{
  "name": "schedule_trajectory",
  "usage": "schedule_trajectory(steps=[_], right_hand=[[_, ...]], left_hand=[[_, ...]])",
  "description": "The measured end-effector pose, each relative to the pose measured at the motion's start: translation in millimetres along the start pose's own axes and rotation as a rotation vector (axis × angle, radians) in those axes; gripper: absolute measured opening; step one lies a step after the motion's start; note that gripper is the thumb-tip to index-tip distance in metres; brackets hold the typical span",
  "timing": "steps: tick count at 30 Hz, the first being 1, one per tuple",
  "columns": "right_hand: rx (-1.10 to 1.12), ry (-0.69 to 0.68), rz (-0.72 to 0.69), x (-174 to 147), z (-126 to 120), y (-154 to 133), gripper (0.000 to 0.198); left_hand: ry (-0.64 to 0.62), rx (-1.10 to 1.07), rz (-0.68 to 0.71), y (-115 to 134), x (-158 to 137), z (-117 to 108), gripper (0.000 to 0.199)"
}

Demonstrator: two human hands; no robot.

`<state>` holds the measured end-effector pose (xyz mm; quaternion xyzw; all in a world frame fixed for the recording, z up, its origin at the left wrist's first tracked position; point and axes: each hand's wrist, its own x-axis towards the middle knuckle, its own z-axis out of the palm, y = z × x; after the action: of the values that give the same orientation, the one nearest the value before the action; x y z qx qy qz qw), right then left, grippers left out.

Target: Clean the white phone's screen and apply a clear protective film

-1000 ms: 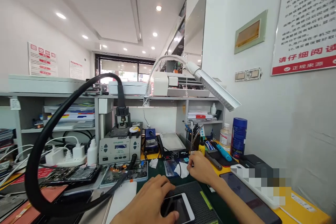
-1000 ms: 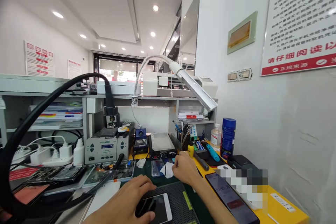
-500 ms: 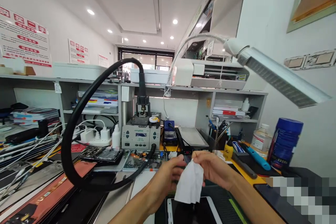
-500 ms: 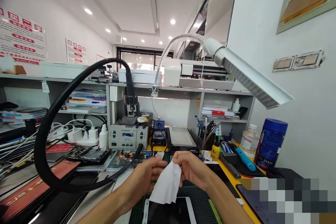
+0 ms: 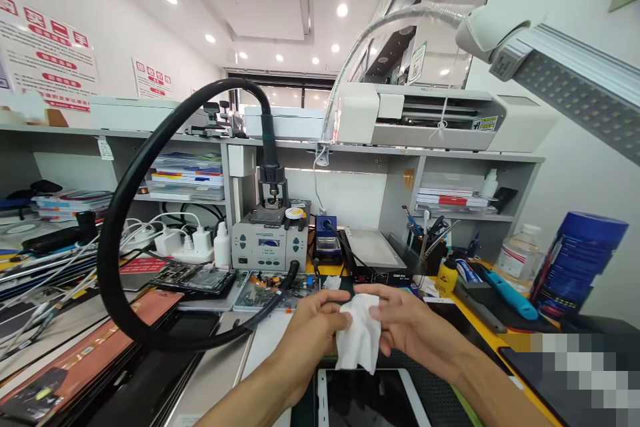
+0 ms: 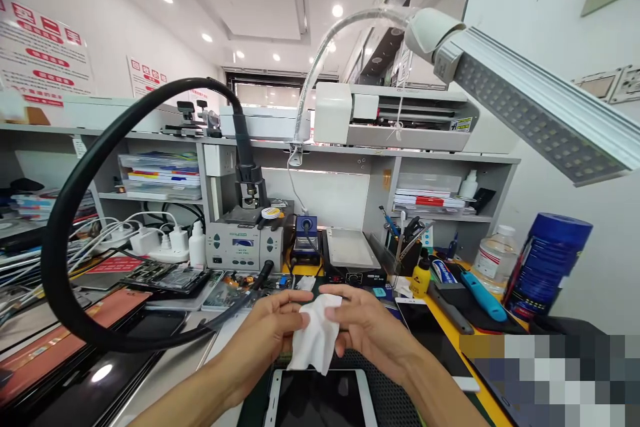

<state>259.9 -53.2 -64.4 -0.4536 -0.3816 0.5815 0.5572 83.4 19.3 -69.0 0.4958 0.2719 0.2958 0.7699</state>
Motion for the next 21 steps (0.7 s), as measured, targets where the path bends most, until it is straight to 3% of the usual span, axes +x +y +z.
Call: schedule_trajectory(steps=[3,6,9,13,16,18,21], right_hand=[[-0.043,0.051,-0.001,-0.1,-0.2,2.5,0.069],[-0.038,0.135,0.010,2.0,-1.9,4.3,0.074],[-0.007,0.149,0.020,3.6,-3.3,4.3,0.065],[0.043,-0.029,0.093,1.6,0.3,3.5,0.035],[0.072,-0.121,0.137,-0.8,4.8,4.5,0.026],[0.075,-0.125,0.140,-1.0,6.1,5.7,0.024],[0.101,-0.015,0.119,1.7,4.1,7.2,0.021]], left_hand=[[0.048,-0.009,0.002,1.8,3.2,-2.4,0.047],[0.053,-0.027,0.002,1.7,6.1,-3.4,0.053],[0.016,-0.083,0.041,0.1,8.7,-4.7,0.057],[-0.070,-0.116,0.145,0.2,7.4,-6.1,0.062],[-0.111,-0.096,0.170,3.4,3.7,-5.0,0.066],[-0.110,-0.093,0.163,5.4,2.6,-4.0,0.068],[-0.054,-0.135,0.134,6.3,4.5,-4.4,0.070]])
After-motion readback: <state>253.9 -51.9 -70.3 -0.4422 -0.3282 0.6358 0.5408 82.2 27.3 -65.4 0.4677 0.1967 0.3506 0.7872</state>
